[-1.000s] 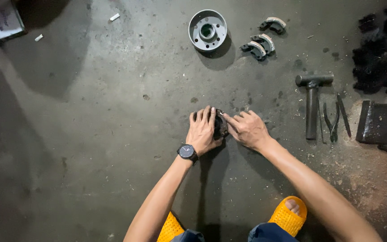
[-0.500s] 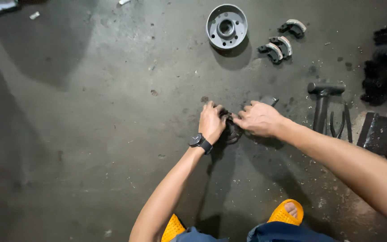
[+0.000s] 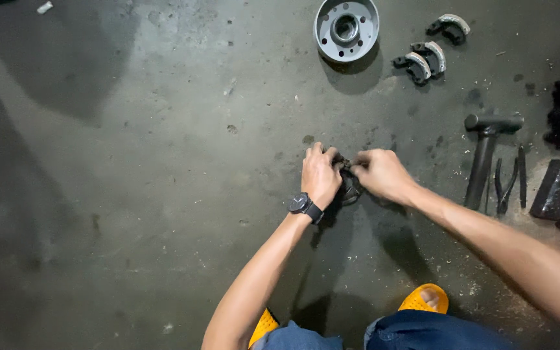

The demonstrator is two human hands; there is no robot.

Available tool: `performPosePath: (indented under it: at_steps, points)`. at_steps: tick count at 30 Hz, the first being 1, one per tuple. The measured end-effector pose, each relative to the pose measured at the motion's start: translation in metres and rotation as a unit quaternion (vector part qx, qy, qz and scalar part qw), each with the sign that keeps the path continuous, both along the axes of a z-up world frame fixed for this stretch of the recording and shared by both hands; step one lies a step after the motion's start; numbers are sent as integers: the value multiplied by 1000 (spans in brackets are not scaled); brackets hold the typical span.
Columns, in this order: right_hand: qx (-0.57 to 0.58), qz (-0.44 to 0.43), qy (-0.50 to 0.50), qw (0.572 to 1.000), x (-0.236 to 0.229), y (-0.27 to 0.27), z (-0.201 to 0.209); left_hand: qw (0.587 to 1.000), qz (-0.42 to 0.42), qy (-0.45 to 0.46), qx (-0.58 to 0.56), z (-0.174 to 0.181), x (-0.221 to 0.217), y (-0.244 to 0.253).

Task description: The person carries small metal parts across the workshop, then sits on the floor and grinds the edges of the parts against a spinning bench grinder wheel, producing sparks. They then hammer a round clutch assembly apart on the floor and gather greasy metal parts into a large metal basin.

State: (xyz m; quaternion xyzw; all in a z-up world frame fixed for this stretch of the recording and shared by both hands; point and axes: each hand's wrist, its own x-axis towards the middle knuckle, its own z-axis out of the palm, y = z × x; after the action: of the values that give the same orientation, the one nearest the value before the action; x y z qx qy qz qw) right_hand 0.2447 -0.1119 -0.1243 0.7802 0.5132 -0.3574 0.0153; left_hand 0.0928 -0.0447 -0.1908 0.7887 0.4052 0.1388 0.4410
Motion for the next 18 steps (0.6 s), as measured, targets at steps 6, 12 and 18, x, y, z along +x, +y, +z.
performPosePath:
  at_steps: [6, 12, 18]
  points:
    - [-3, -412, 253, 875, 8, -26, -51, 999, -5, -45, 11, 4, -10, 1]
    - [84, -318, 142, 933, 23, -22, 14, 990, -78, -60, 98, 17, -27, 4]
    - [61, -143, -128, 979, 24, -19, 0, 945, -191, -5, 264, -8, -20, 3]
